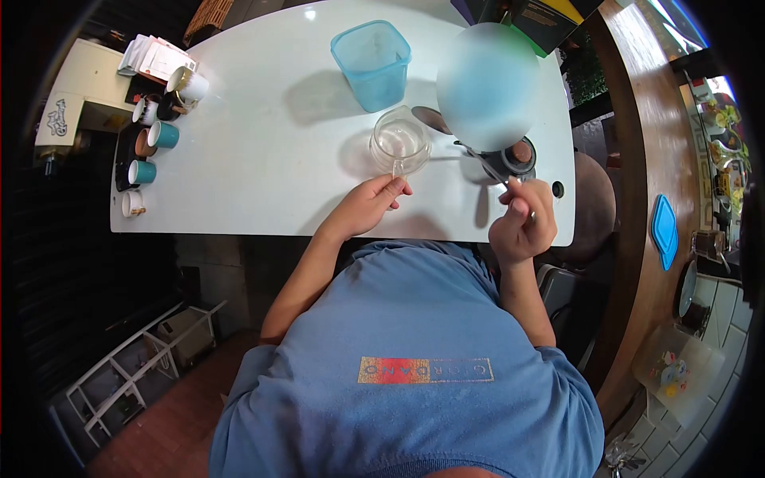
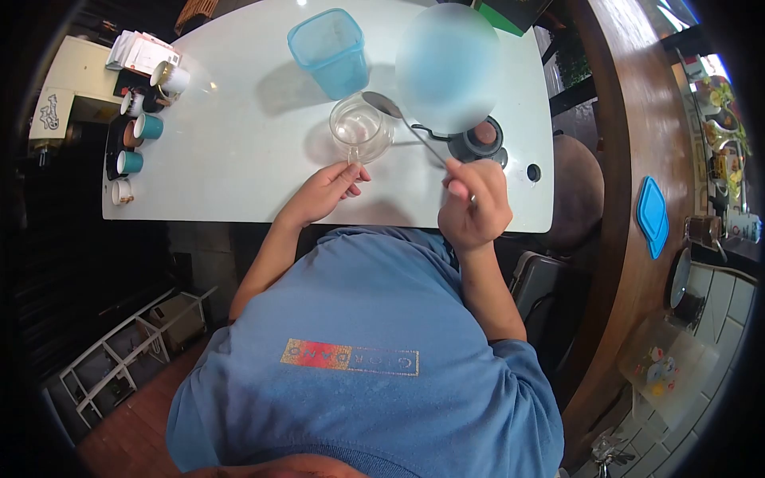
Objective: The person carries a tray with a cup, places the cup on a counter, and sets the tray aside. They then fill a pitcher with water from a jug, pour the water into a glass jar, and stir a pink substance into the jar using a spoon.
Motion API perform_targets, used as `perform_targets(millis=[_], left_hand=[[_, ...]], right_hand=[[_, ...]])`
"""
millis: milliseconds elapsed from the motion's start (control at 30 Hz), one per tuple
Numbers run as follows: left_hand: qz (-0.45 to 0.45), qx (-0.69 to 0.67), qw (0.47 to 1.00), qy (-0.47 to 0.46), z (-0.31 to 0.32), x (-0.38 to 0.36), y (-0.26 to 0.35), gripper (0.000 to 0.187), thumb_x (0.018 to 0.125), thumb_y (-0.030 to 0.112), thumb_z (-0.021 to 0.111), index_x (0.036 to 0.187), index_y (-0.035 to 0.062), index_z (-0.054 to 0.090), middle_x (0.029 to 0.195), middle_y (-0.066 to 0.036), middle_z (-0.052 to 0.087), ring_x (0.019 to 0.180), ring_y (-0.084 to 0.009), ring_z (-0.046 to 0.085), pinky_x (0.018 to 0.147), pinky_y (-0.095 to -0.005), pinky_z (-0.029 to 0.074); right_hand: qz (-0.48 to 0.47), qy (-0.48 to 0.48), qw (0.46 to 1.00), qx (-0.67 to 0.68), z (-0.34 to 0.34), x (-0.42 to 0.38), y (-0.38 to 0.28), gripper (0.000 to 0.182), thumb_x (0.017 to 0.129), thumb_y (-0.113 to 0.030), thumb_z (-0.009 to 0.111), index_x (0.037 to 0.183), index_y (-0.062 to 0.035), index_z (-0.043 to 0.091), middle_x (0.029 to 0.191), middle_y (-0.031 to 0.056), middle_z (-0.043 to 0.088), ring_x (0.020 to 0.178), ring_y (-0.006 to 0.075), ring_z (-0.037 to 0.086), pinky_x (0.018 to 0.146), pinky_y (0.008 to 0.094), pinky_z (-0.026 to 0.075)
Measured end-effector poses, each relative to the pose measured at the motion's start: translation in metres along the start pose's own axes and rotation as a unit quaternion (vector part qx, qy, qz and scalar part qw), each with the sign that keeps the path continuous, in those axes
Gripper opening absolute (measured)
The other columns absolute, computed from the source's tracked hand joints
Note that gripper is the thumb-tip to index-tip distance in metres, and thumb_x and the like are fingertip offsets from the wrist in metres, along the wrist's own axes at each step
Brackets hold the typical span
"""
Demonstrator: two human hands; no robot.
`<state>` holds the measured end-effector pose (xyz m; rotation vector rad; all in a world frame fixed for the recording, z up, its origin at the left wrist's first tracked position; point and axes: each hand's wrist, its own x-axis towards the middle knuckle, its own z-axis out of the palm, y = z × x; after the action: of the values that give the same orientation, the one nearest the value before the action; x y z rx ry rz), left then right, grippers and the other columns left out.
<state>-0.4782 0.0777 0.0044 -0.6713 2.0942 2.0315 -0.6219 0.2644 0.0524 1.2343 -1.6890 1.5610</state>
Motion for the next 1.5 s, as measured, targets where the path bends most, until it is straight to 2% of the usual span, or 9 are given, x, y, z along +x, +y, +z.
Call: perform_targets(millis=[100,200,300,400,500,767,1233,1333,1500], left_hand=[[0.006,0.01,1.0,0.022,-0.004,-0.003,-0.004,0.041,0.101,0.04,0.038,0.101,0.0053,0.061,0.097,-0.002,0.06,0.086,-0.0122,0.056,0.079,-0.0266,0.045],[0.019,0.006,0.999,0.035,-0.01,-0.004,-0.012,0.041,0.101,0.038,0.039,0.098,0.0039,0.06,0.094,-0.003,0.059,0.085,-0.0119,0.055,0.08,-0.0271,0.044],[0.034,0.002,0.998,0.046,-0.014,-0.004,-0.014,0.04,0.102,0.037,0.04,0.096,0.0025,0.059,0.092,-0.003,0.058,0.083,-0.0113,0.053,0.082,-0.0275,0.044],[0.034,0.008,0.998,0.049,-0.016,-0.006,-0.014,0.04,0.101,0.036,0.041,0.095,0.0012,0.059,0.09,-0.003,0.058,0.082,-0.0108,0.051,0.082,-0.0271,0.044],[0.034,-0.003,0.999,0.042,-0.017,-0.003,-0.016,0.039,0.101,0.035,0.042,0.094,0.0003,0.059,0.089,-0.002,0.057,0.082,-0.0103,0.05,0.083,-0.0265,0.044],[0.032,0.025,0.998,0.04,-0.021,-0.003,-0.017,0.042,0.101,0.035,0.042,0.097,-0.0015,0.061,0.086,-0.002,0.056,0.083,-0.0103,0.052,0.084,-0.0272,0.046],[0.041,0.04,0.998,0.038,-0.022,-0.004,-0.019,0.043,0.101,0.037,0.042,0.096,-0.0013,0.062,0.087,-0.003,0.058,0.083,-0.0114,0.054,0.083,-0.0277,0.047],[0.05,0.041,0.997,0.045,-0.021,-0.003,-0.02,0.043,0.1,0.039,0.042,0.093,0.0005,0.06,0.085,-0.003,0.058,0.081,-0.0128,0.053,0.08,-0.0282,0.046],[0.037,0.044,0.998,0.039,-0.022,-0.005,-0.016,0.045,0.101,0.039,0.041,0.098,-0.001,0.061,0.088,-0.003,0.058,0.083,-0.012,0.054,0.084,-0.0281,0.047]], right_hand=[[-0.044,0.043,0.998,0.013,-0.005,0.004,0.006,0.02,0.095,-0.015,0.055,0.09,0.003,0.063,0.065,0.0076,0.058,0.055,0.017,0.052,0.056,0.0283,0.041],[0.091,0.148,0.984,-0.03,-0.007,0.029,0.009,0.028,0.098,-0.013,0.044,0.09,0.0074,0.061,0.07,0.0082,0.057,0.058,0.0136,0.051,0.055,0.0251,0.04],[0.122,0.2,0.969,-0.074,-0.005,0.065,0.022,0.025,0.098,-0.012,0.048,0.094,0.0062,0.064,0.078,0.0064,0.062,0.064,0.0093,0.051,0.06,0.0215,0.042],[0.145,0.148,0.975,-0.086,-0.003,0.086,0.033,0.021,0.096,-0.015,0.053,0.093,0.0015,0.067,0.078,0.0055,0.064,0.066,0.0107,0.056,0.062,0.0225,0.045],[0.107,0.038,0.97,-0.215,0.014,0.093,0.063,0.015,0.09,-0.018,0.06,0.091,-0.007,0.07,0.078,0.0098,0.068,0.073,0.0223,0.065,0.068,0.0323,0.049],[0.102,-0.097,0.952,-0.273,0.046,0.088,0.085,0.024,0.09,-0.021,0.057,0.078,-0.0017,0.065,0.068,0.0139,0.063,0.066,0.0318,0.059,0.065,0.0406,0.046],[0.197,-0.085,0.943,-0.253,0.044,0.086,0.08,0.031,0.091,-0.023,0.056,0.073,0.0011,0.064,0.063,0.0155,0.061,0.058,0.0337,0.058,0.058,0.0402,0.046],[0.267,-0.056,0.93,-0.248,0.036,0.089,0.073,0.032,0.091,-0.024,0.056,0.076,0.0026,0.065,0.064,0.016,0.062,0.056,0.0319,0.059,0.058,0.0371,0.046],[0.297,0.073,0.938,-0.166,0.012,0.092,0.078,0.032,0.093,-0.027,0.057,0.087,0.0021,0.07,0.064,0.0084,0.065,0.059,0.0131,0.061,0.059,0.0279,0.048]])
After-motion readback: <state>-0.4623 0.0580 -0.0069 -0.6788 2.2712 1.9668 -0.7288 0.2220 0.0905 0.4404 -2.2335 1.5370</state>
